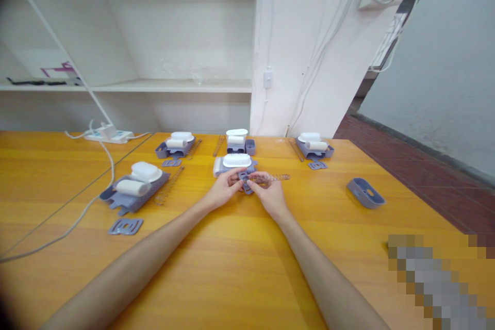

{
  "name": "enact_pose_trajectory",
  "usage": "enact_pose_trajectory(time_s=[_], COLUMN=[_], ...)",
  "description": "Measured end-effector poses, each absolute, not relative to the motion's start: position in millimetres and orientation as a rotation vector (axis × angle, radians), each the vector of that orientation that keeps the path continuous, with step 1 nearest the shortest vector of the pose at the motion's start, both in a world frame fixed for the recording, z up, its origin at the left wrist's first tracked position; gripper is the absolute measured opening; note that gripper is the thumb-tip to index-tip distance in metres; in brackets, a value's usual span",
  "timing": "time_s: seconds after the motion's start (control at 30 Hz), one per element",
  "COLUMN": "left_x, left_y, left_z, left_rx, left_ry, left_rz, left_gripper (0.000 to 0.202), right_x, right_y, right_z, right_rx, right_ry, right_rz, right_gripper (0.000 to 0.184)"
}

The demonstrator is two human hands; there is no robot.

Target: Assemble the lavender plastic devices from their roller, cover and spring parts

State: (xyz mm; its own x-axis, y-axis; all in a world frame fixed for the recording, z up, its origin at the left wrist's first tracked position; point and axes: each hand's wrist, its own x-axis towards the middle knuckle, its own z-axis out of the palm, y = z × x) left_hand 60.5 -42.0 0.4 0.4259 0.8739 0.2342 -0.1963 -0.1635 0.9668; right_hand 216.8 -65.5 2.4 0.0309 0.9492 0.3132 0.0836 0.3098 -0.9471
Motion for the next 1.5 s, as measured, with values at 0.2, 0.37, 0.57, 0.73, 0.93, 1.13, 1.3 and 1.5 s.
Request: enact_pose_trajectory(time_s=[0.2, 0.37, 0.57, 0.73, 0.93, 1.13, 1.3, 1.5], left_x=[59.6, 59.0, 58.2, 58.3, 58.5, 58.2, 58.3, 57.2], left_y=[-40.3, -41.3, -40.9, -40.1, -39.8, -38.8, -38.6, -37.3], left_z=[-2.5, 3.0, 5.5, 5.3, 7.1, 4.3, 4.0, 2.7], left_rx=[1.397, 1.325, 1.362, 1.361, 1.335, 1.326, 1.308, 1.312], left_ry=[0.651, 0.675, 0.644, 0.633, 0.686, 0.679, 0.641, 0.628], left_rz=[1.091, 1.067, 1.035, 1.034, 1.037, 1.045, 1.037, 1.028], left_gripper=[0.046, 0.046, 0.047, 0.046, 0.046, 0.049, 0.053, 0.050], right_x=[216.2, 215.1, 211.8, 211.1, 213.5, 212.9, 213.8, 214.7], right_y=[-63.0, -64.1, -66.8, -64.4, -61.9, -67.1, -67.8, -66.5], right_z=[-1.9, -1.3, 1.2, -1.4, -3.4, 4.6, 4.6, -0.3], right_rx=[-1.030, -1.073, -1.092, -1.102, -1.098, -1.099, -1.125, -1.146], right_ry=[-1.391, -1.398, -1.358, -1.358, -1.371, -1.372, -1.416, -1.492], right_rz=[0.879, 0.848, 0.887, 0.853, 0.827, 0.817, 0.816, 0.813], right_gripper=[0.027, 0.030, 0.031, 0.032, 0.029, 0.028, 0.023, 0.029])
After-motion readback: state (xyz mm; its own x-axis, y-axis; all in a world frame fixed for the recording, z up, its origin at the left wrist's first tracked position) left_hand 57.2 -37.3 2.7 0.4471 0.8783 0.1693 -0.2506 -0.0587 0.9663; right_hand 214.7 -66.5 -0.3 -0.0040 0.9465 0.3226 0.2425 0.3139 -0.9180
